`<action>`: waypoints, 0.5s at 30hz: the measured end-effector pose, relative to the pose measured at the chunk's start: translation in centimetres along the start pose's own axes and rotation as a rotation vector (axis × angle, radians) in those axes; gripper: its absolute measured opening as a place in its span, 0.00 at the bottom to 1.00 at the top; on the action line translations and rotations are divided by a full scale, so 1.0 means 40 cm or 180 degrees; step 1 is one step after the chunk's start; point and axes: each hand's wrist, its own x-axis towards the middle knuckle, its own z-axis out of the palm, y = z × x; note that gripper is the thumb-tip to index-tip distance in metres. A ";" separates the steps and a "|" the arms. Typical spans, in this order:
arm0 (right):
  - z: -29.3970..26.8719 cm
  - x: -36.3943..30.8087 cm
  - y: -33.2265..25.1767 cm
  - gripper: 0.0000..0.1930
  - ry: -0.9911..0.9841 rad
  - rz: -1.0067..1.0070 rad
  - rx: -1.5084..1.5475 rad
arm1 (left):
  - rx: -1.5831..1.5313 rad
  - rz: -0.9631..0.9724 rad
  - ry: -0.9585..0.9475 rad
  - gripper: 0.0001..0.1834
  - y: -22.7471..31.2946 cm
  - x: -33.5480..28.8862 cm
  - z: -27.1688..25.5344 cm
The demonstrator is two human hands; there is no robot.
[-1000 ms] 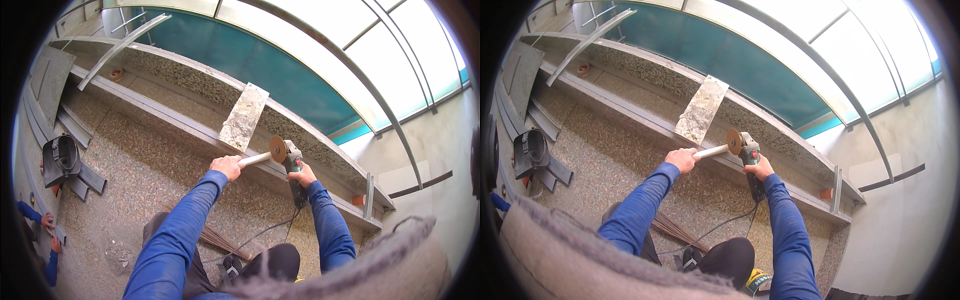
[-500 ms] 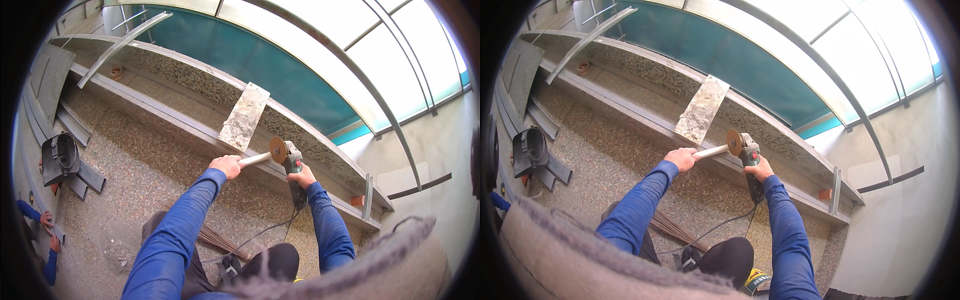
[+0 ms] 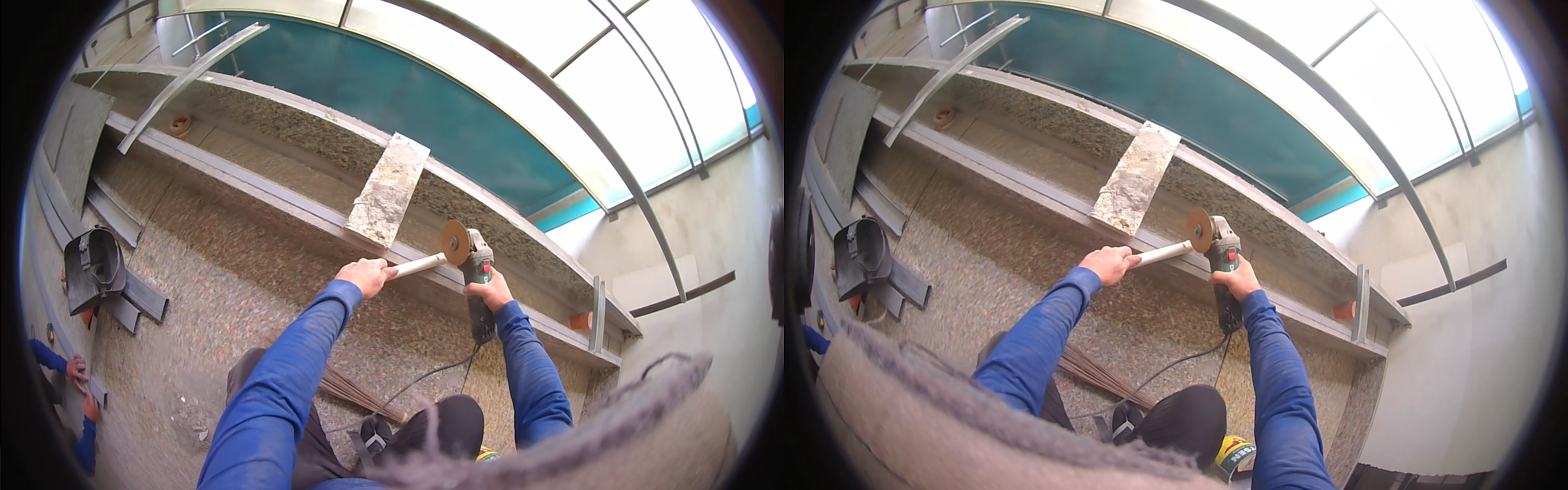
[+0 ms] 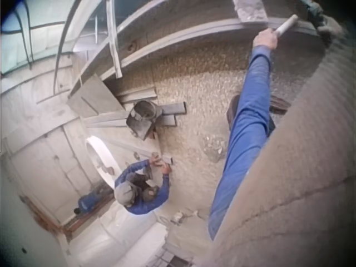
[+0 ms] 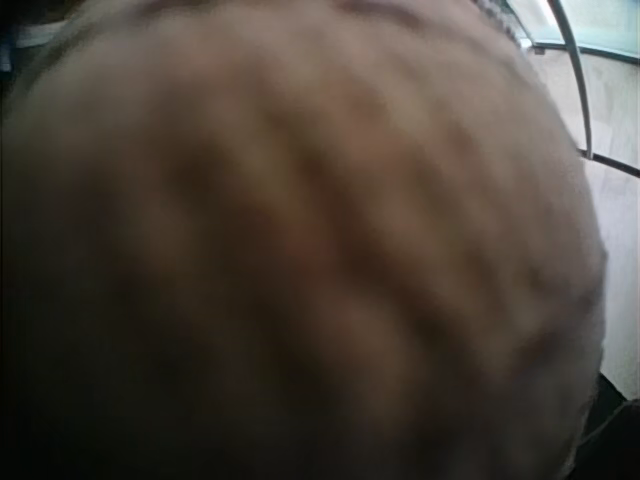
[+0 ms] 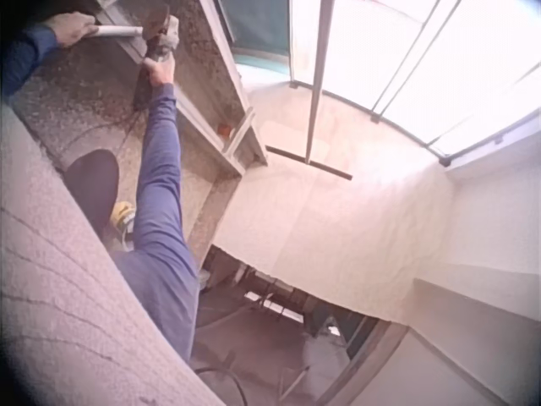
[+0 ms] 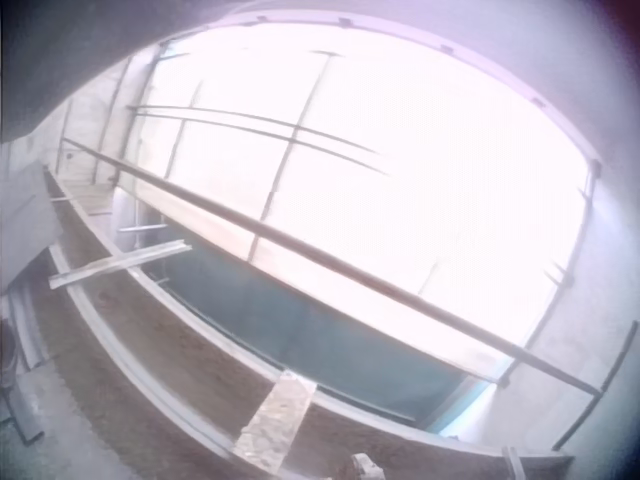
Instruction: The person walks through a construction site, picks up a white pipe and an angle grinder, then uses the grinder to smooth the pipe's surface. Another worker is visible in the background measuring metal pieces.
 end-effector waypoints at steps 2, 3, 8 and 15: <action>-0.007 -0.007 0.001 0.30 0.0001 0.0024 0.0040 | 0.0152 0.0037 0.0070 0.29 -0.003 0.002 0.006; -0.010 -0.010 0.001 0.30 -0.0018 0.0040 0.0017 | 0.0238 0.0000 0.0081 0.29 -0.003 0.003 0.010; -0.015 -0.016 0.003 0.31 -0.0127 -0.0060 -0.0219 | 0.0592 -0.0179 0.0161 0.31 0.008 -0.006 0.018; -0.007 -0.005 0.001 0.30 -0.0180 -0.0184 -0.0358 | 0.0561 -0.0173 0.0159 0.32 0.024 -0.017 -0.001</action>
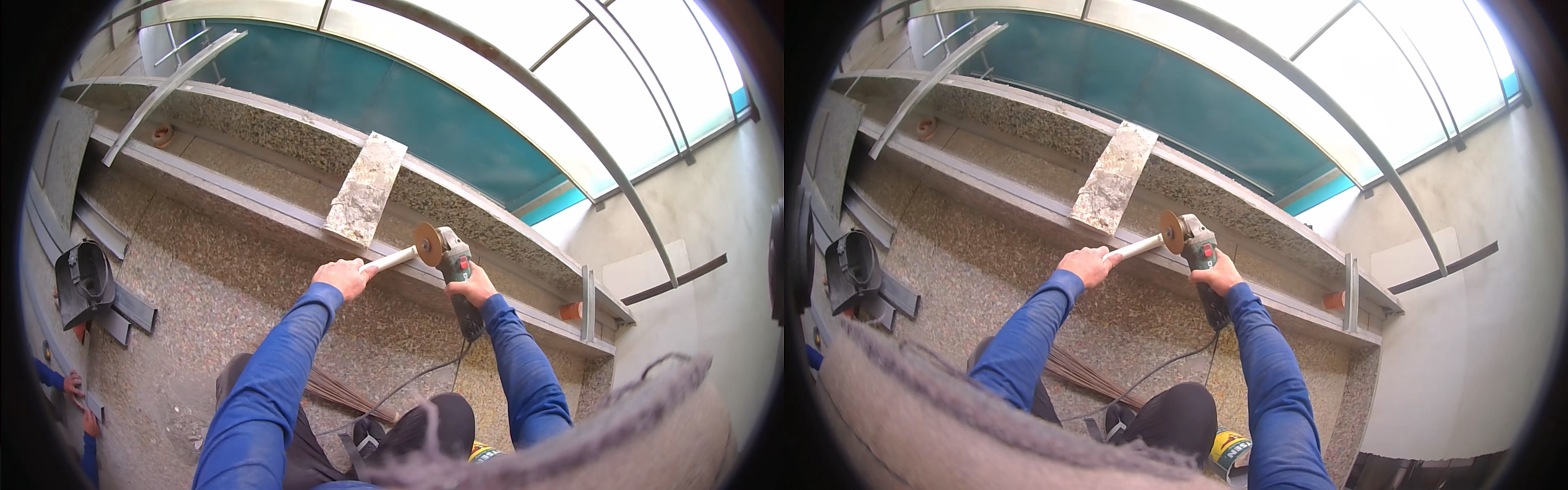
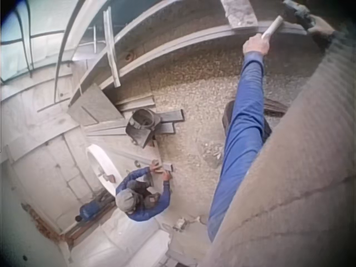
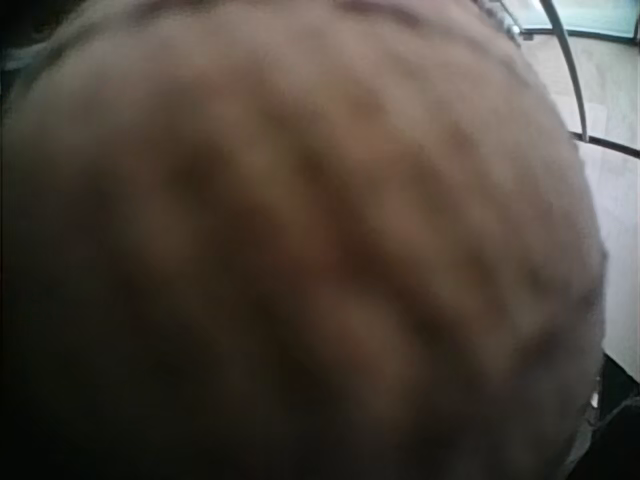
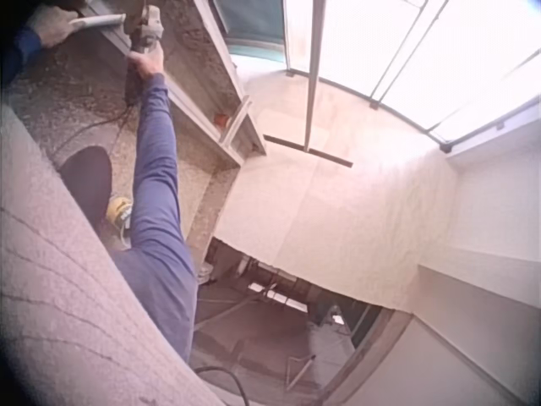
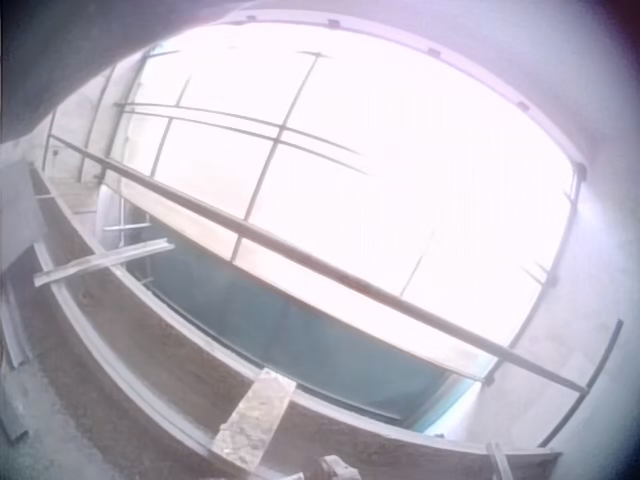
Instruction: The person walks through a construction site, picks up a white pipe and an angle grinder, then uses the grinder to smooth the pipe's surface. Another worker is visible in the background measuring metal pieces.
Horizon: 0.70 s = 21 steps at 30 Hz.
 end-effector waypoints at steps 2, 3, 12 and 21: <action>0.002 0.004 -0.004 0.30 -0.0020 -0.0008 -0.0030 | -0.0011 0.0040 0.0016 0.32 0.001 -0.001 -0.002; 0.003 0.006 -0.006 0.30 -0.0028 0.0002 -0.0026 | -0.0012 0.0054 0.0026 0.32 0.001 -0.001 -0.002; 0.013 0.019 -0.004 0.32 0.0016 0.0037 -0.0058 | -0.0114 0.0003 -0.0019 0.33 0.002 -0.002 -0.004; 0.013 0.015 -0.014 0.31 -0.0003 0.0059 -0.0111 | -0.0178 -0.0075 -0.0124 0.34 -0.001 0.006 -0.003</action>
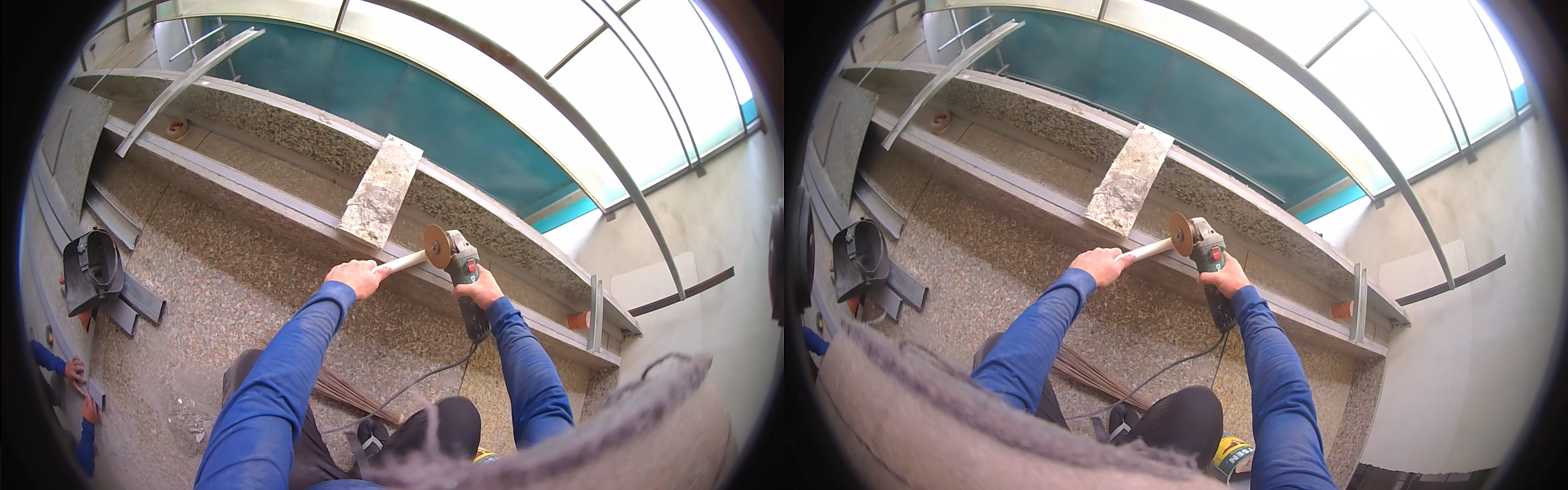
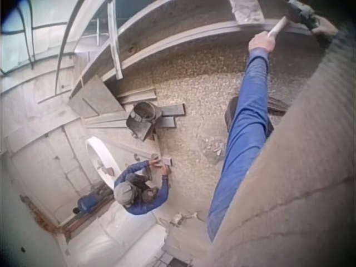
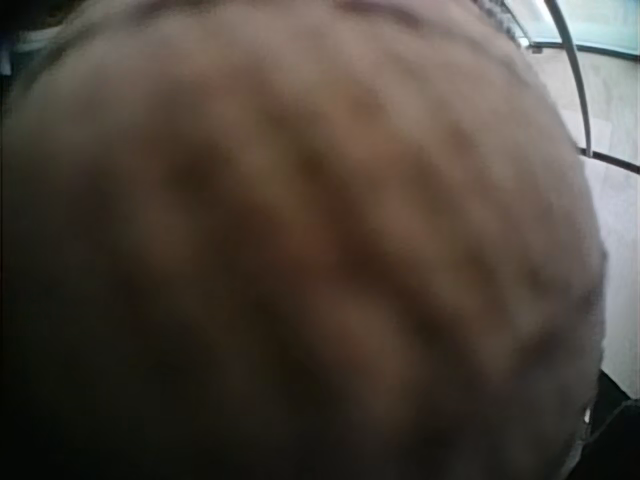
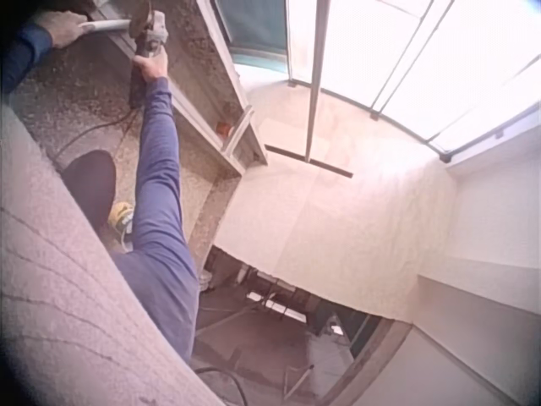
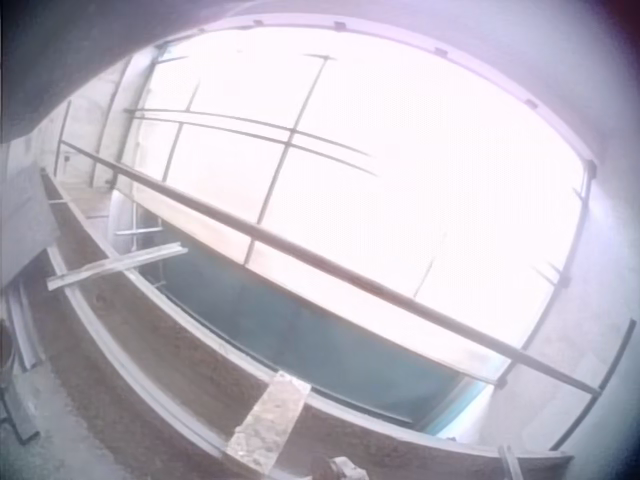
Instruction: The person walks through a construction site, picks up a white pipe and an angle grinder, then uses the grinder to smooth the pipe's surface. Another worker is visible in the background measuring metal pieces.
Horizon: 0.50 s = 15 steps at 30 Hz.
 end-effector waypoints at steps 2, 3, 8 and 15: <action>0.000 -0.001 0.000 0.31 0.0006 -0.0012 -0.0003 | -0.0024 -0.0005 0.0006 0.34 -0.002 0.003 0.001; -0.001 -0.002 0.001 0.31 0.0006 -0.0033 -0.0015 | -0.0036 -0.0006 0.0008 0.35 -0.003 0.004 0.001; -0.003 -0.002 0.009 0.32 -0.0042 -0.0040 0.0009 | -0.0108 -0.0017 -0.0022 0.35 -0.010 0.012 0.001; 0.005 0.001 0.022 0.33 -0.0011 0.0011 0.0063 | -0.0167 -0.0021 -0.0117 0.35 -0.017 0.028 0.006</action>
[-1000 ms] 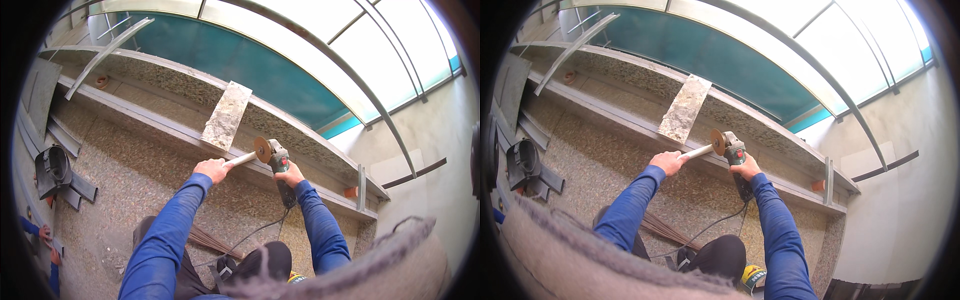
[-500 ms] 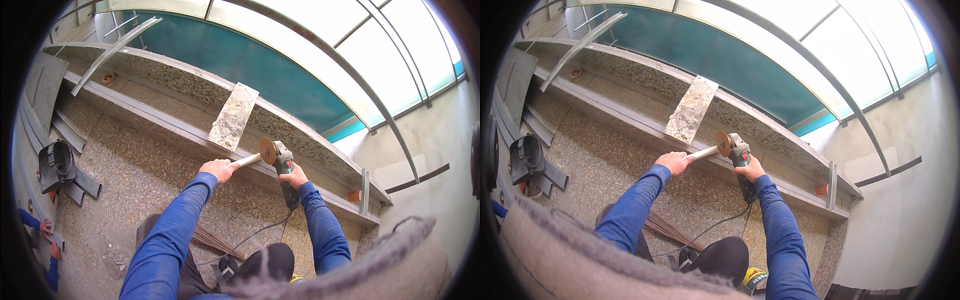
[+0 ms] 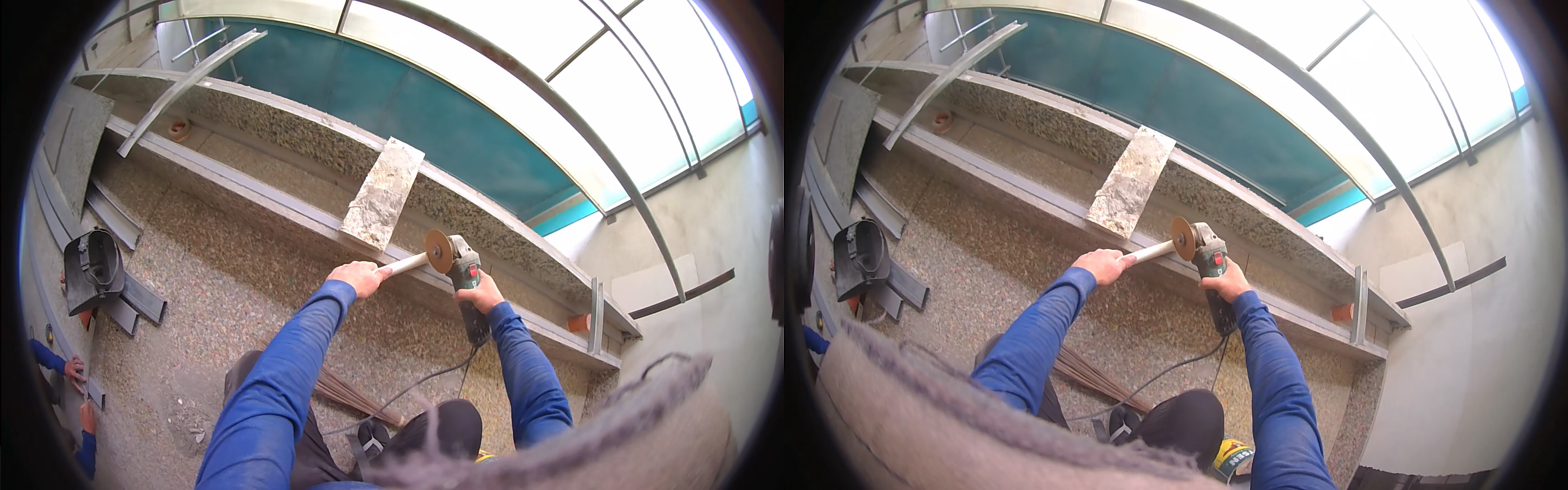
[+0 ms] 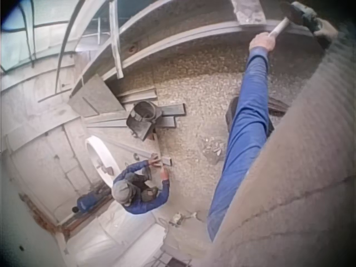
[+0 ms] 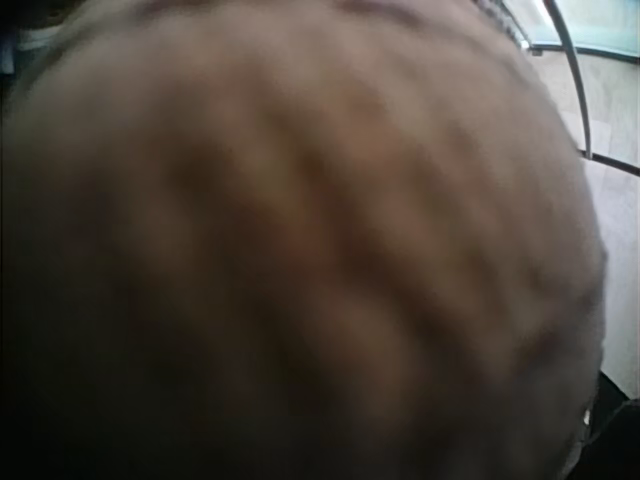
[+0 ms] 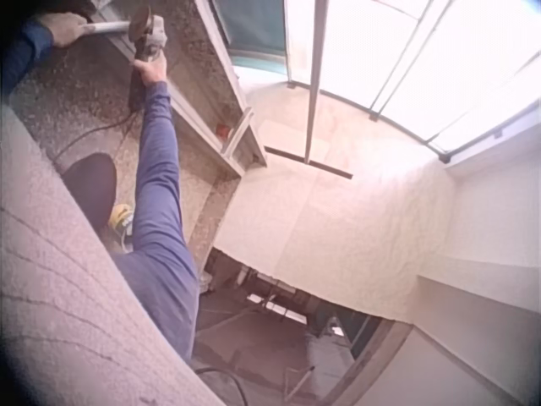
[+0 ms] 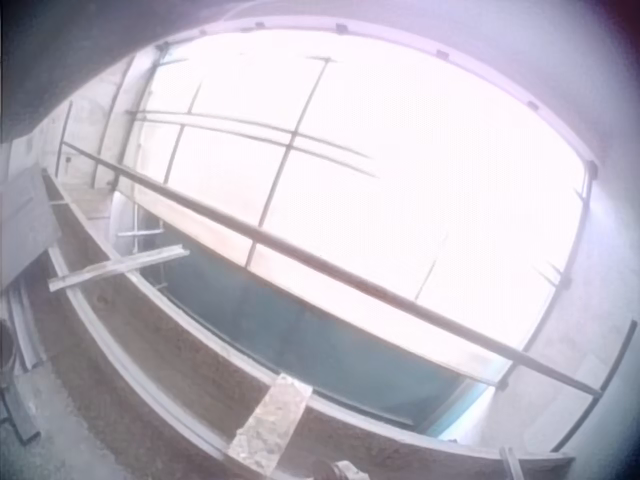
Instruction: The person walks through a construction site, picks up a white pipe and an angle grinder, then uses the grinder to smooth the pipe's surface. Another worker is visible in the background measuring metal pieces.
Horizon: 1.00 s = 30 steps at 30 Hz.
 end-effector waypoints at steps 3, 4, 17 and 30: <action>0.001 -0.004 -0.002 0.33 0.0040 0.0029 0.0106 | 0.0105 -0.0051 -0.0049 0.36 -0.003 0.003 0.005; 0.000 -0.007 -0.004 0.33 0.0034 0.0143 0.0154 | 0.0099 -0.0006 0.0040 0.36 -0.005 0.002 0.007; 0.004 0.006 -0.001 0.33 0.0086 -0.0092 0.0132 | 0.0497 0.0419 0.0490 0.27 0.005 -0.017 0.034; 0.015 0.017 -0.012 0.33 0.0077 -0.0016 0.0088 | 0.0415 0.0305 0.0355 0.27 0.014 -0.027 0.024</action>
